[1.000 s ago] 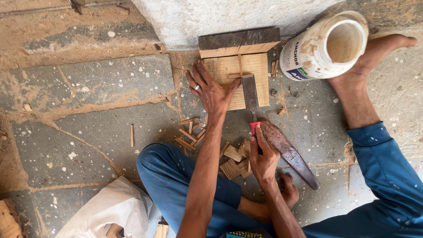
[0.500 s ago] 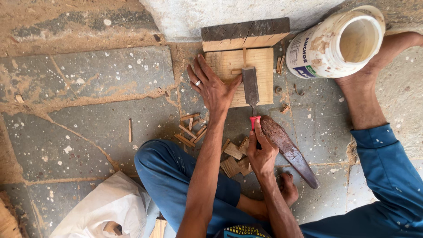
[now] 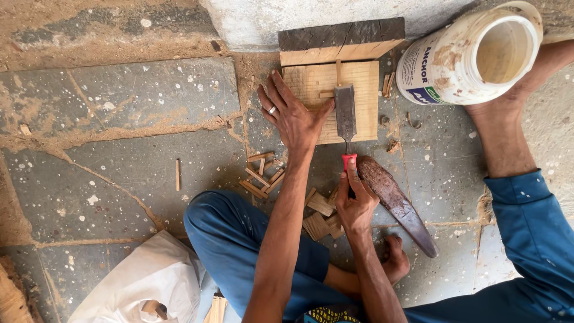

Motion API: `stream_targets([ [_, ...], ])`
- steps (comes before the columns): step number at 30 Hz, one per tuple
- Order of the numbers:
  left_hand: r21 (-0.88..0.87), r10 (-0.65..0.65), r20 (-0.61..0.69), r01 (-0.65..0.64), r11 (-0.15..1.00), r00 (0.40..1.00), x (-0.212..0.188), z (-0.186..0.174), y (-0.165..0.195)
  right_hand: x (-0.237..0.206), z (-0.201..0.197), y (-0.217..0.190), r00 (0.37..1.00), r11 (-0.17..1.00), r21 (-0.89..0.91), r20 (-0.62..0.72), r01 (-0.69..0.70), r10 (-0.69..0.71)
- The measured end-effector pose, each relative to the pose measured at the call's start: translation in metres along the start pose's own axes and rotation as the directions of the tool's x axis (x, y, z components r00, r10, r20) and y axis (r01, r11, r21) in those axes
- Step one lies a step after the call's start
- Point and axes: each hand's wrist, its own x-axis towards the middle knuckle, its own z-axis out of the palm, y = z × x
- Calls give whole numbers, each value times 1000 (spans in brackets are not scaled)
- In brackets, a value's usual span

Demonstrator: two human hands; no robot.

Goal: The person sits on the floor and handles small wooden pieces, placing some into a white bag. They then use a chisel and a wooden mallet to cut small wooden pieces on a wooden block.

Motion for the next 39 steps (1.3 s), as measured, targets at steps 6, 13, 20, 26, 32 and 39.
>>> stream_targets([
  [6, -18, -4, 11, 4, 1000, 1000, 1, -3, 3, 12, 11, -2, 1000, 999, -45, -9, 25, -26],
  [13, -17, -87, 101, 90, 996, 991, 0, -4, 2, 35, 31, 4, 995, 992, -94, -54, 80, -85],
  [20, -7, -99, 97, 100, 995, 990, 15, -5, 4, 37, -35, -7, 988, 936, 318, 26, -151, 151],
  [26, -112, 1, -58, -8, 994, 998, 21, -5, 15, -11, -132, 16, 897, 756, 497, 127, -426, 423],
  [32, -54, -140, 337, 168, 984, 931, 74, -8, 74, -90, -176, 65, 941, 905, 264, 32, -333, 337],
  [39, -735, 59, 446, 328, 593, 893, 55, -79, 75, -126, -178, 80, 931, 791, 558, -87, -250, 355],
])
